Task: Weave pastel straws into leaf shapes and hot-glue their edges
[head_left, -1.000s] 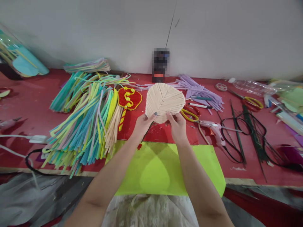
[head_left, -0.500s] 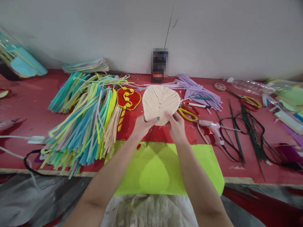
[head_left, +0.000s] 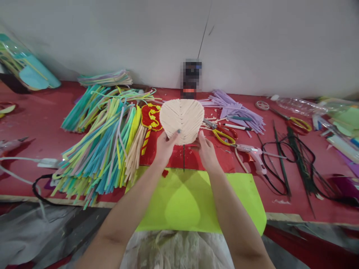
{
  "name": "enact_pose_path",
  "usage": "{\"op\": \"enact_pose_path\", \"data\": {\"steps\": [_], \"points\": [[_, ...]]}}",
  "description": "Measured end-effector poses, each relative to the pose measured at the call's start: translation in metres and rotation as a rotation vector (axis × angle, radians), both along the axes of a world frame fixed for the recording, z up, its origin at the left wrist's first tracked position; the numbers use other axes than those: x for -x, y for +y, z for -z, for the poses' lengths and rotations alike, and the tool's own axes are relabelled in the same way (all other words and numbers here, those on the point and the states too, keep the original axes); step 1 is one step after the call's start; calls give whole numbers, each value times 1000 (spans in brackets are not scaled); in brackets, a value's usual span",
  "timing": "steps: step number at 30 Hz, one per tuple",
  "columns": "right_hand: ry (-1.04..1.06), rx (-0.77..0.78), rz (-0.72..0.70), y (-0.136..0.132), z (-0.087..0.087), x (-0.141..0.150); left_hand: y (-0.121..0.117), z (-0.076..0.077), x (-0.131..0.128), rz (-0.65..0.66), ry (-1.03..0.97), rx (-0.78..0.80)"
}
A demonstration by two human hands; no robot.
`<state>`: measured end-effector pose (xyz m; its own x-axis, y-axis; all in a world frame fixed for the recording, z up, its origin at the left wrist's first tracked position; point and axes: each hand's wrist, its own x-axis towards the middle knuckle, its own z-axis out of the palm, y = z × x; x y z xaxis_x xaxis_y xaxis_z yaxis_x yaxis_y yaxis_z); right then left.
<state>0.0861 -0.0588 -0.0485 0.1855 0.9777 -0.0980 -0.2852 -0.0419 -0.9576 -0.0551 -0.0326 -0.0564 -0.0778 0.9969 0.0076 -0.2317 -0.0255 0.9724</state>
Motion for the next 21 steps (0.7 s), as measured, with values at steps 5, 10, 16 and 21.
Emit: {"op": "enact_pose_path", "data": {"steps": [5,10,16,21], "points": [[-158,58,-338,-7,2,17,8,-3,3,-149,-201,-13],[-226,7,-402,-14,3,28,9,-4,0,-26,-349,123],[-324,-19,-367,-11,2,21,8,-5,0,-31,-321,140],[-333,-7,-387,-12,-1,16,9,-3,2,-28,-290,125]]}}
